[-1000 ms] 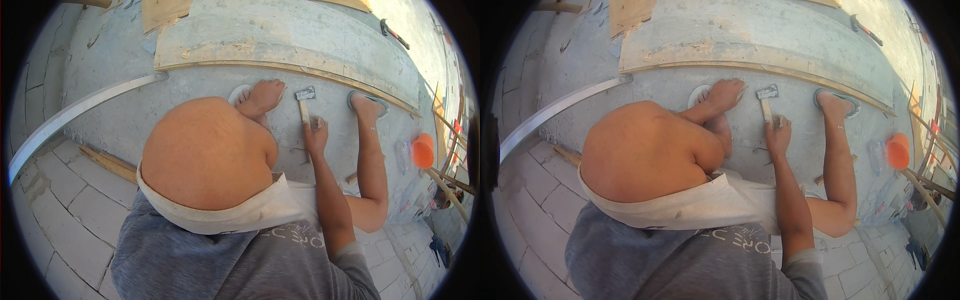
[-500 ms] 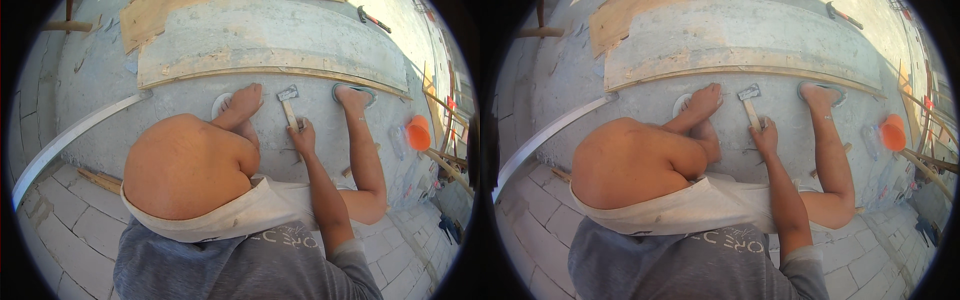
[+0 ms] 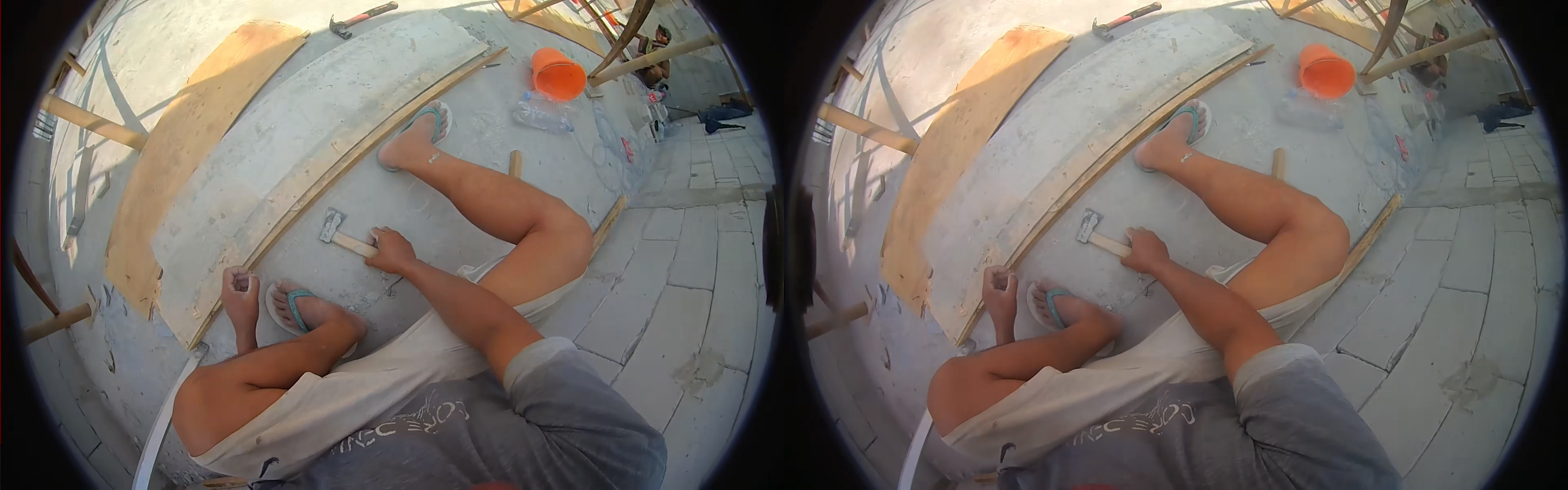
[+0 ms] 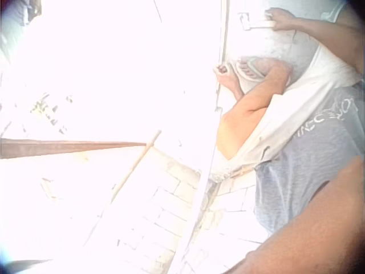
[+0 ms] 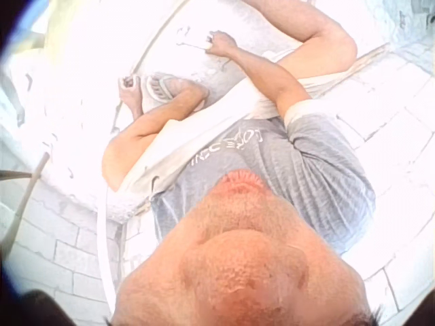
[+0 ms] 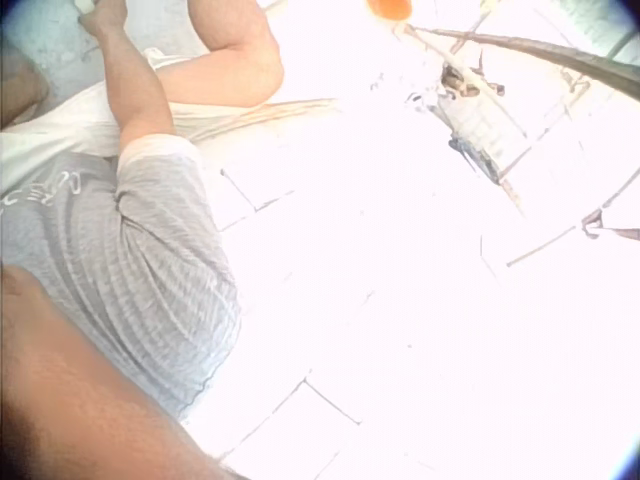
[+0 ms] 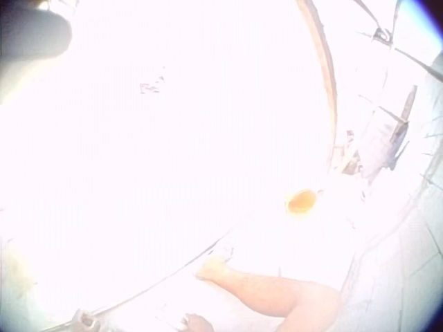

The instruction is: The person prepares a curved wooden formwork component by hand, using a small hatchet to clean and smooth the edges of the plywood and a wooden support piece, then fits the pieces together and aligns them on the ground.

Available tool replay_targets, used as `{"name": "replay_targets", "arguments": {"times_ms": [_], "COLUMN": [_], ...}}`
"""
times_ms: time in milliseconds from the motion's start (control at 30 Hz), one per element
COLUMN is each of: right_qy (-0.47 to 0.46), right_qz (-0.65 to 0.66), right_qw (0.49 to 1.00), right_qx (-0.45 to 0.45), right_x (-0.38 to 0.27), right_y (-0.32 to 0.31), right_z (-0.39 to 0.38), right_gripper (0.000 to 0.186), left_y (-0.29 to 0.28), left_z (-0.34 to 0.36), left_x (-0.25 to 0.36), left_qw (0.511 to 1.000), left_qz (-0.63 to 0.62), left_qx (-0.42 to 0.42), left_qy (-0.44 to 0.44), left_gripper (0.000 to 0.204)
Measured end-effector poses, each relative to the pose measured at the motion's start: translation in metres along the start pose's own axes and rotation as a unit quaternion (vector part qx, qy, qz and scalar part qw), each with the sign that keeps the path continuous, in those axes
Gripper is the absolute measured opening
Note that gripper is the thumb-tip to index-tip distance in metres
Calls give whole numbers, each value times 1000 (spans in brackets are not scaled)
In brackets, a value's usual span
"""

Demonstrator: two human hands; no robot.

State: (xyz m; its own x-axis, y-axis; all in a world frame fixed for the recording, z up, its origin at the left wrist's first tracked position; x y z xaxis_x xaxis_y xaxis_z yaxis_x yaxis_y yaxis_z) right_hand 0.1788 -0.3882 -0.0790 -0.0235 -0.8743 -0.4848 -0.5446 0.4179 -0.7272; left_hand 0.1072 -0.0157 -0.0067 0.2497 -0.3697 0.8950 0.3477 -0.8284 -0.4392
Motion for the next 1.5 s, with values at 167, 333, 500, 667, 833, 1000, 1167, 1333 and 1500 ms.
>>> {"name": "replay_targets", "arguments": {"times_ms": [167, 333, 500, 667, 833, 1000, 1167, 1333, 1500], "right_qy": [8, 22, 59, 83, 188, 163, 125, 127, 137], "right_qz": [-2, 24, 193, 322, 507, 589, 642, 641, 573], "right_qw": [1000, 999, 970, 925, 805, 757, 727, 726, 753], "right_qx": [-8, -2, 138, 184, 246, 233, 210, 213, 294], "right_x": [-5, -13, -22, -33, -8, -24, -28, -51, -54], "right_y": [13, 6, -19, -18, -5, -14, -41, -34, -30], "right_z": [4, 3, 22, 66, 85, 104, 116, 125, 114], "right_gripper": [48, 47, 52, 54, 48, 43, 40, 34, 54], "left_y": [-106, -219, -228, -211, -110, 21, 119, 151, 162], "left_z": [6, 25, 35, 105, 204, 284, 336, 378, 398], "left_x": [7, 86, 193, 200, 170, 119, 98, 61, 46], "left_qw": [997, 985, 967, 949, 962, 971, 961, 946, 920], "left_qz": [56, 170, 239, 192, 133, 105, 218, 272, 382], "left_qx": [47, 15, -94, -229, -221, -206, -169, -173, -34], "left_qy": [0, -36, -10, -97, -93, -60, 23, 42, 76], "left_gripper": [25, 29, 28, 26, 31, 34, 32, 34, 33]}}
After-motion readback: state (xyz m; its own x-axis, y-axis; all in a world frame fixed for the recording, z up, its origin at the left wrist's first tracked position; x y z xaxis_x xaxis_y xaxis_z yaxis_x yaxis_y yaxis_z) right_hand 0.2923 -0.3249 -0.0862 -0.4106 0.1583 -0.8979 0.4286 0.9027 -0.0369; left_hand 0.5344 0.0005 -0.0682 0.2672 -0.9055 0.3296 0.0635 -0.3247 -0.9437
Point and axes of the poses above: each hand's wrist, its own z-axis towards the middle knuckle, its own y-axis out of the palm, x = y × z, the point moved 10 cm from there along z, towards the middle knuckle, and after that the axes turned 3 degrees about -y, right-handed, at the moved point
